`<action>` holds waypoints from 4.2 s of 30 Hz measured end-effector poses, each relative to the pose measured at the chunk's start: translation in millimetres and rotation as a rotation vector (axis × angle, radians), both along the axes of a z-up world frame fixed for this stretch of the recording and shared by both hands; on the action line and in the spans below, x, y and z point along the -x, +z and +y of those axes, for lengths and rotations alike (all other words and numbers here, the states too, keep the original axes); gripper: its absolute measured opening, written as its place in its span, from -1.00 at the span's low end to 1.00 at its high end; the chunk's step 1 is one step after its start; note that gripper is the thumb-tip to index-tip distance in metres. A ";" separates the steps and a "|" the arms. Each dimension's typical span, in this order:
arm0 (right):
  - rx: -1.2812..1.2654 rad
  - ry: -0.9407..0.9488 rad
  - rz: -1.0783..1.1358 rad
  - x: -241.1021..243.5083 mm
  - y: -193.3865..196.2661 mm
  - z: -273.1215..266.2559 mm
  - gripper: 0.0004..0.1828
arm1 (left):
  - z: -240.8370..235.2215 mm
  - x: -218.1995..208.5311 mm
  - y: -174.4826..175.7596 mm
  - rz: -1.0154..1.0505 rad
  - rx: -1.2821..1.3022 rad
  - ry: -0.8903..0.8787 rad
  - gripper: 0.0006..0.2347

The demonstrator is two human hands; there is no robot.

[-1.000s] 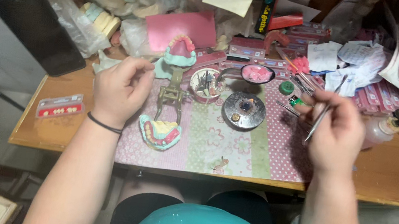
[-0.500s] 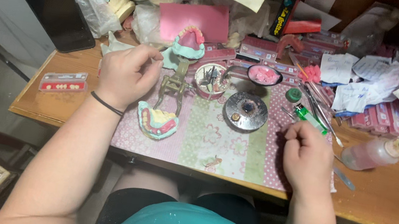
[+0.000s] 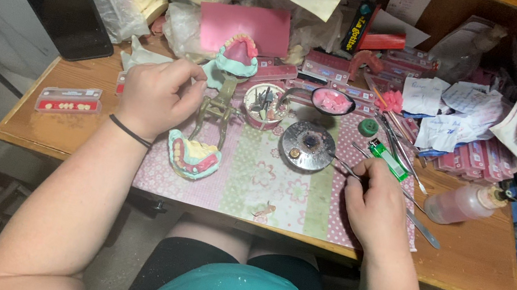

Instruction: The person works on a dental cast mounted in an articulator, using a small metal tool to adjust pink material on the lower jaw. They then use a rotary tool to grind a small tooth-shaped object and later apply pink material to the upper jaw with a brush, pressing it into place with their fingers.

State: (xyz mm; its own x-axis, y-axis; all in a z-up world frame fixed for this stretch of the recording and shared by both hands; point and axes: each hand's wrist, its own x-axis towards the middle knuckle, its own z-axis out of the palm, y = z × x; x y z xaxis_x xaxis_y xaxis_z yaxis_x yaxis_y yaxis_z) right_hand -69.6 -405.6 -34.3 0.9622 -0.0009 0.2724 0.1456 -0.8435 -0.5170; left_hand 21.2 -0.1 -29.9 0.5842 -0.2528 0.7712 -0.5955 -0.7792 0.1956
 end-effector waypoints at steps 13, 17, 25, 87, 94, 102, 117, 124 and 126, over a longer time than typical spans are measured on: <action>-0.047 0.047 -0.401 -9.3 -3.0 -9.8 -0.87 | 9.5 -3.7 -2.2 0.038 0.001 -0.057 -0.95; -0.264 0.001 -0.665 6.3 -1.1 -14.6 -0.91 | 10.8 -5.0 -5.1 0.028 0.050 -0.072 -0.96; -0.318 -0.352 -1.136 41.7 19.4 -42.8 -0.68 | -0.9 18.7 21.9 -0.011 0.096 -0.090 -0.97; -0.380 0.350 0.106 55.5 17.0 162.0 -0.29 | -6.8 109.0 20.1 0.721 0.588 -0.130 -0.23; -0.375 0.334 0.099 55.7 17.7 163.3 -0.28 | -6.7 108.5 18.2 0.735 0.601 -0.127 -0.22; -0.335 0.343 0.069 54.6 22.0 165.2 -0.33 | -6.6 109.3 18.4 0.710 0.631 -0.167 -0.22; -0.341 0.356 0.082 51.8 23.3 161.8 -0.34 | -6.3 107.7 15.5 0.708 0.611 -0.151 -0.23; -0.734 0.278 0.026 47.2 12.5 104.2 -0.30 | -11.2 108.5 9.2 0.679 0.707 -0.294 -0.15; -0.744 0.173 -0.117 47.3 17.1 79.8 -0.42 | -11.6 108.0 3.1 0.674 0.660 -0.210 -0.16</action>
State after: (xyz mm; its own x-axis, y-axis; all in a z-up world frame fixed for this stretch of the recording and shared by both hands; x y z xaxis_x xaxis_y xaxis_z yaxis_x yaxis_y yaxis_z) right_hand -116.9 -325.8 -17.3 0.9304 -0.0754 0.3588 0.3323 -0.2400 -0.9121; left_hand -86.8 -11.7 -26.9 0.9483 -0.0383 0.3152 -0.3130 -0.2802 0.9075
